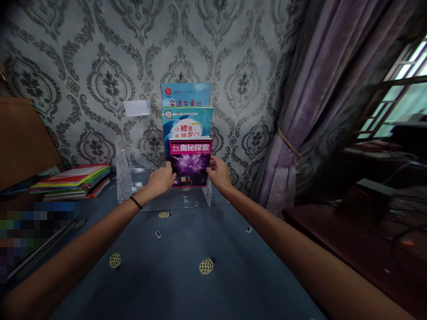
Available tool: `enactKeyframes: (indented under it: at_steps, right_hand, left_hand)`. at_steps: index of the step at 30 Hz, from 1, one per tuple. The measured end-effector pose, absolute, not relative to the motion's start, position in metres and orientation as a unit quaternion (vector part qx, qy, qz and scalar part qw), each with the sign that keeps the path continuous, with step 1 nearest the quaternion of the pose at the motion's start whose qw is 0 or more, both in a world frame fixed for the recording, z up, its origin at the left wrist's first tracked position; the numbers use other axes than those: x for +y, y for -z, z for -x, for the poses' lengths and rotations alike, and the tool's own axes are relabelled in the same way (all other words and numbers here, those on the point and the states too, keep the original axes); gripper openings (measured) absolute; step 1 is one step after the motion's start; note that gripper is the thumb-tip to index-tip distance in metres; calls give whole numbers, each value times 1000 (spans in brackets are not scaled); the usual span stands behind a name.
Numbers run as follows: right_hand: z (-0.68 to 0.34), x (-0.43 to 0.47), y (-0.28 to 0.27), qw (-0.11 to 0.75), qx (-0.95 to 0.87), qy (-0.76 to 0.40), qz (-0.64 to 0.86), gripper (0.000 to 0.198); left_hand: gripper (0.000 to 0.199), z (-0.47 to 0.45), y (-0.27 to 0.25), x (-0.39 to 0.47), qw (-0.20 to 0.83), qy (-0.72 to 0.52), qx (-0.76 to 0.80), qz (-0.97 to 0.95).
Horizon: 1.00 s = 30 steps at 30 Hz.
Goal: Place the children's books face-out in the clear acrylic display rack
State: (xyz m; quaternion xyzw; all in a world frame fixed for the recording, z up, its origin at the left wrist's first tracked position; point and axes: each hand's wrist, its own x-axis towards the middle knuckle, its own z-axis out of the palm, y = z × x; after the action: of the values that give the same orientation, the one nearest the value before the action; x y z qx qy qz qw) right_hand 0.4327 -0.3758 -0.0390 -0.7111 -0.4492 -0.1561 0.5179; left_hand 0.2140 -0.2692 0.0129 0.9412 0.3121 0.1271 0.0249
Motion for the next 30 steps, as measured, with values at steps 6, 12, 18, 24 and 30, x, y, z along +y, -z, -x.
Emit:
enactKeyframes:
  at_steps: [6, 12, 18, 24, 30]
  right_hand:
    - [-433, -376, 39, 526, -436, 141, 717, 51]
    - [-430, -378, 39, 531, -431, 133, 717, 49]
    - [-425, -382, 39, 527, -427, 127, 724, 48]
    - [-417, -385, 36, 516, -430, 125, 730, 42]
    - [-413, -385, 30, 504, -432, 128, 737, 30]
  left_hand:
    - [38, -212, -15, -271, 29, -124, 313, -941]
    - [41, -211, -15, -271, 30, -125, 313, -941]
    - [40, -210, -14, -270, 31, -127, 307, -943]
    - [43, -208, -14, -271, 34, -124, 306, -943]
    - [45, -208, -16, -273, 38, -126, 304, -943]
